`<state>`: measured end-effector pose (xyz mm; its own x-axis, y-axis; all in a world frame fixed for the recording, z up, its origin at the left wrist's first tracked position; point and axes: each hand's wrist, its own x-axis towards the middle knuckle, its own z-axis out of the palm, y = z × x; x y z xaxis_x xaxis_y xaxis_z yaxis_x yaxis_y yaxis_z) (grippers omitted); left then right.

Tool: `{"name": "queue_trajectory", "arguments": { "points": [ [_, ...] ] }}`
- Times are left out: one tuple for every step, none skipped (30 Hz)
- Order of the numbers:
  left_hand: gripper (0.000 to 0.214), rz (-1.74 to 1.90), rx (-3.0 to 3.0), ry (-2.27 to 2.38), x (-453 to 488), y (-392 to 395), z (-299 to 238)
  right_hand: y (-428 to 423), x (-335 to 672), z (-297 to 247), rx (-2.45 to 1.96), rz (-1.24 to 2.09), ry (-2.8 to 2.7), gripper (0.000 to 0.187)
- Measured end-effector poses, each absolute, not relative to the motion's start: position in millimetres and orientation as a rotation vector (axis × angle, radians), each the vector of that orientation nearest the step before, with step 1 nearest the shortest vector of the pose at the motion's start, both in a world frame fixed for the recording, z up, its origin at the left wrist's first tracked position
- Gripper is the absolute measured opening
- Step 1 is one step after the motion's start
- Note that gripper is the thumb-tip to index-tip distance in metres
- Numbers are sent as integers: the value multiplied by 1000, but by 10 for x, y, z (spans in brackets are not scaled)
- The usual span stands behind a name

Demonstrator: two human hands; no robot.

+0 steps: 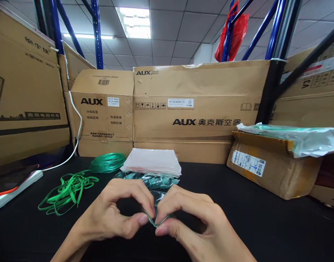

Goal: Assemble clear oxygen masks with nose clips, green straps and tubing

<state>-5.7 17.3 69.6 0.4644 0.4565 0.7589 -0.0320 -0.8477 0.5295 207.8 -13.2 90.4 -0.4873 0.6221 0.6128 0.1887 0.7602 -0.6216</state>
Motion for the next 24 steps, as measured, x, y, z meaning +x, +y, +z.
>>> {"name": "queue_trajectory", "arguments": {
  "points": [
    [8, 1357, 2231, 349, -58, 178, 698, -133, 2076, 912, -602, 604, -2051, 13],
    [8, 1344, 2224, 341, -60, 184, 703, -134, 2073, 919, -597, 605, -2052, 13],
    [8, 1333, 2220, 327, -64, 190, 708, -136, 2071, 922, -594, 605, -2053, 13],
    [8, 1323, 2216, 309, -69, 195, 713, -138, 2068, 923, -592, 606, -2055, 12],
    [8, 1314, 2212, 287, -75, 198, 719, -142, 2066, 920, -597, 607, -2058, 12],
    [7, 1307, 2208, 269, -83, 199, 724, -146, 2064, 915, -604, 606, -2059, 12],
    [6, 1301, 2202, 256, -91, 197, 728, -150, 2063, 907, -621, 604, -2058, 11],
    [5, 1294, 2196, 253, -100, 192, 732, -153, 2065, 899, -646, 600, -2052, 10],
    [4, 1290, 2190, 256, -110, 186, 736, -156, 2068, 892, -678, 592, -2041, 10],
    [4, 1287, 2186, 270, -120, 177, 740, -157, 2075, 887, -709, 582, -2031, 10],
    [3, 1283, 2183, 291, -130, 166, 744, -156, 2085, 886, -730, 569, -2023, 10],
    [3, 1277, 2179, 313, -140, 155, 749, -153, 2098, 889, -732, 555, -2019, 10],
    [3, 1270, 2175, 330, -149, 143, 754, -148, 2112, 895, -729, 545, -2027, 10],
    [4, 1261, 2172, 337, -157, 130, 760, -143, 2127, 904, -713, 537, -2043, 10],
    [4, 1254, 2169, 333, -163, 118, 767, -138, 2142, 915, -695, 531, -2063, 11],
    [4, 1248, 2167, 327, -167, 108, 773, -134, 2156, 926, -678, 528, -2083, 12],
    [4, 1245, 2172, 319, -169, 99, 780, -132, 2167, 937, -667, 527, -2099, 13],
    [3, 1246, 2178, 314, -169, 92, 786, -131, 2176, 946, -661, 527, -2111, 14],
    [3, 1248, 2185, 314, -168, 87, 791, -132, 2183, 954, -655, 525, -2118, 14],
    [3, 1249, 2191, 322, -166, 83, 796, -134, 2188, 959, -654, 526, -2118, 14],
    [3, 1245, 2197, 329, -164, 80, 800, -137, 2192, 962, -664, 530, -2118, 13],
    [3, 1243, 2198, 337, -161, 78, 802, -140, 2194, 962, -674, 537, -2117, 13],
    [3, 1239, 2199, 343, -160, 76, 804, -141, 2195, 960, -687, 548, -2115, 13],
    [3, 1236, 2201, 351, -158, 74, 804, -141, 2195, 956, -704, 569, -2113, 14]
  ]
}}
